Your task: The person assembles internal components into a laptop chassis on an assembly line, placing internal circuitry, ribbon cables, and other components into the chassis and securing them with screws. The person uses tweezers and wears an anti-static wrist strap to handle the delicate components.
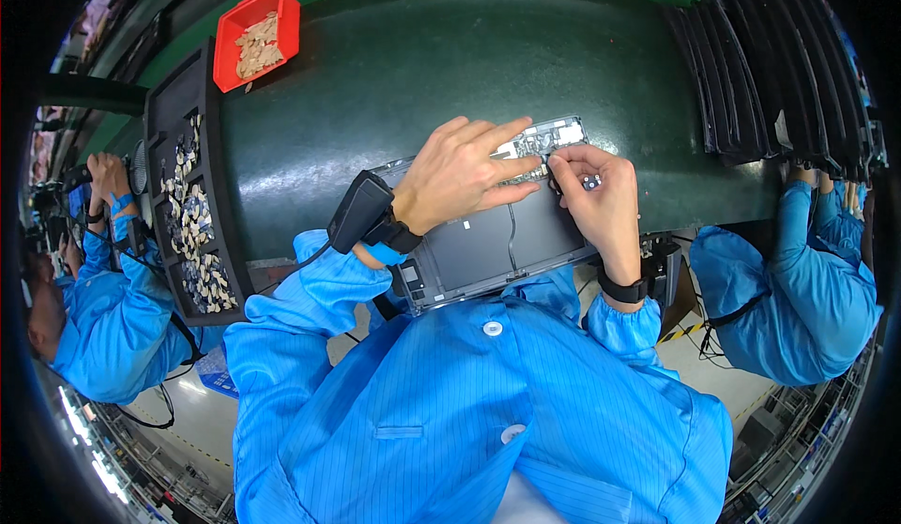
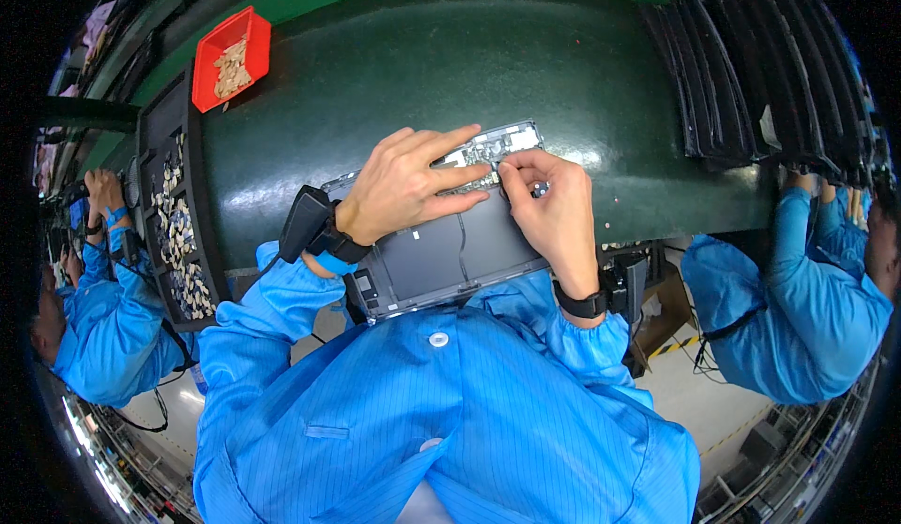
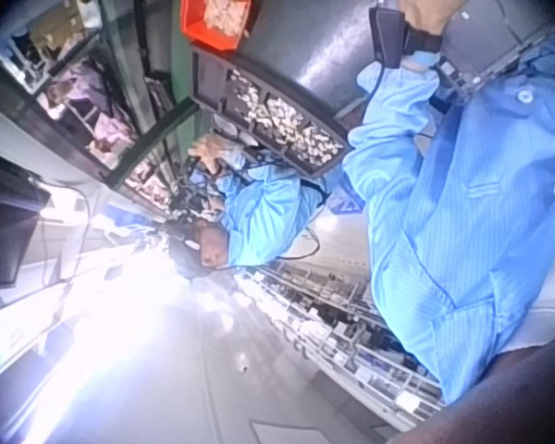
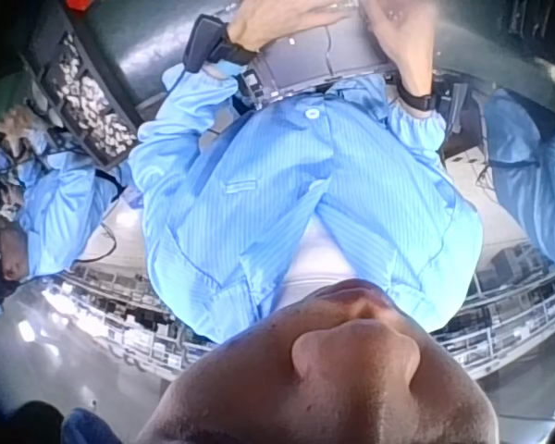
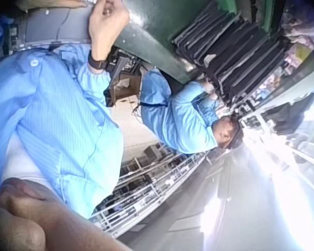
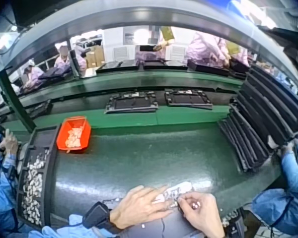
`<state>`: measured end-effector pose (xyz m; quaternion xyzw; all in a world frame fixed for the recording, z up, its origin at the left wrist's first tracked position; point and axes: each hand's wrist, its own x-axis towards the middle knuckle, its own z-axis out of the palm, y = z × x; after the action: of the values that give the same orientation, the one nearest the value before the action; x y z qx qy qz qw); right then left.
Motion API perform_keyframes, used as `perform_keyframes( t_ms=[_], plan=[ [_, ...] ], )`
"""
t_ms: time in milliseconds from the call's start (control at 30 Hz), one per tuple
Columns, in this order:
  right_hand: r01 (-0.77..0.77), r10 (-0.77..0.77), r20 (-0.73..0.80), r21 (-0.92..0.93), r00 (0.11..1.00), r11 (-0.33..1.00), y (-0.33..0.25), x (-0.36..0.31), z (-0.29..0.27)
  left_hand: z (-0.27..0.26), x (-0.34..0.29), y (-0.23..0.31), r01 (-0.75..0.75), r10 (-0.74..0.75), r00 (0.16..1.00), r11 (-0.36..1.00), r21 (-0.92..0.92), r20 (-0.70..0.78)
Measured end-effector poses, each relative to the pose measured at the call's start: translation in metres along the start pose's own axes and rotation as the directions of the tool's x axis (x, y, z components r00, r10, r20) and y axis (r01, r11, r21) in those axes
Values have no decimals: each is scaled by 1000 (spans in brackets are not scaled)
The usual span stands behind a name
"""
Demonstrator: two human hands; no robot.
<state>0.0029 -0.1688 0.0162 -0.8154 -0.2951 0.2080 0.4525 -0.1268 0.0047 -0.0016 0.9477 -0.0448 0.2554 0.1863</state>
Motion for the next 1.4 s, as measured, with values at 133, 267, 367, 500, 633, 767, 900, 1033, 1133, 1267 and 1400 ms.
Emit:
perform_keyframes(
  t_ms=[133,267,367,500,633,767,900,1033,1133,1267,1400],
  plan=[
    [-13,13,4,7,1000,1000,-1,0,0,-1,1,0,16,-16,1000,1000,-13,13],
    [-31,32,-5,21,999,999,-1,0,1,-2,2,2,17,-17,1000,1000,5,4],
    [-30,31,-19,5,999,1000,-3,-2,1,2,3,5,11,-12,1000,997,72,18],
    [-38,39,29,-52,999,998,-4,0,-2,2,6,8,27,-38,995,991,130,88],
    [-238,229,62,224,971,945,-18,-8,-21,1,5,6,20,-34,990,994,103,137],
    [-148,147,19,147,989,978,-6,-12,-41,-8,5,12,34,-48,990,994,103,136],
    [-135,116,78,317,990,939,12,-12,-39,-6,19,33,19,-20,1000,1000,23,21],
    [-163,85,176,501,981,850,25,-9,-45,20,26,43,71,-58,997,936,-343,48],
    [-210,166,128,618,978,757,33,-13,-48,24,29,44,35,-26,999,932,-362,29],
    [-147,159,10,440,987,886,56,-15,-47,23,34,47,-17,35,997,970,-242,69],
    [-169,188,-13,380,982,909,57,-18,-47,30,37,48,-82,100,989,983,-163,107]
  ],
)
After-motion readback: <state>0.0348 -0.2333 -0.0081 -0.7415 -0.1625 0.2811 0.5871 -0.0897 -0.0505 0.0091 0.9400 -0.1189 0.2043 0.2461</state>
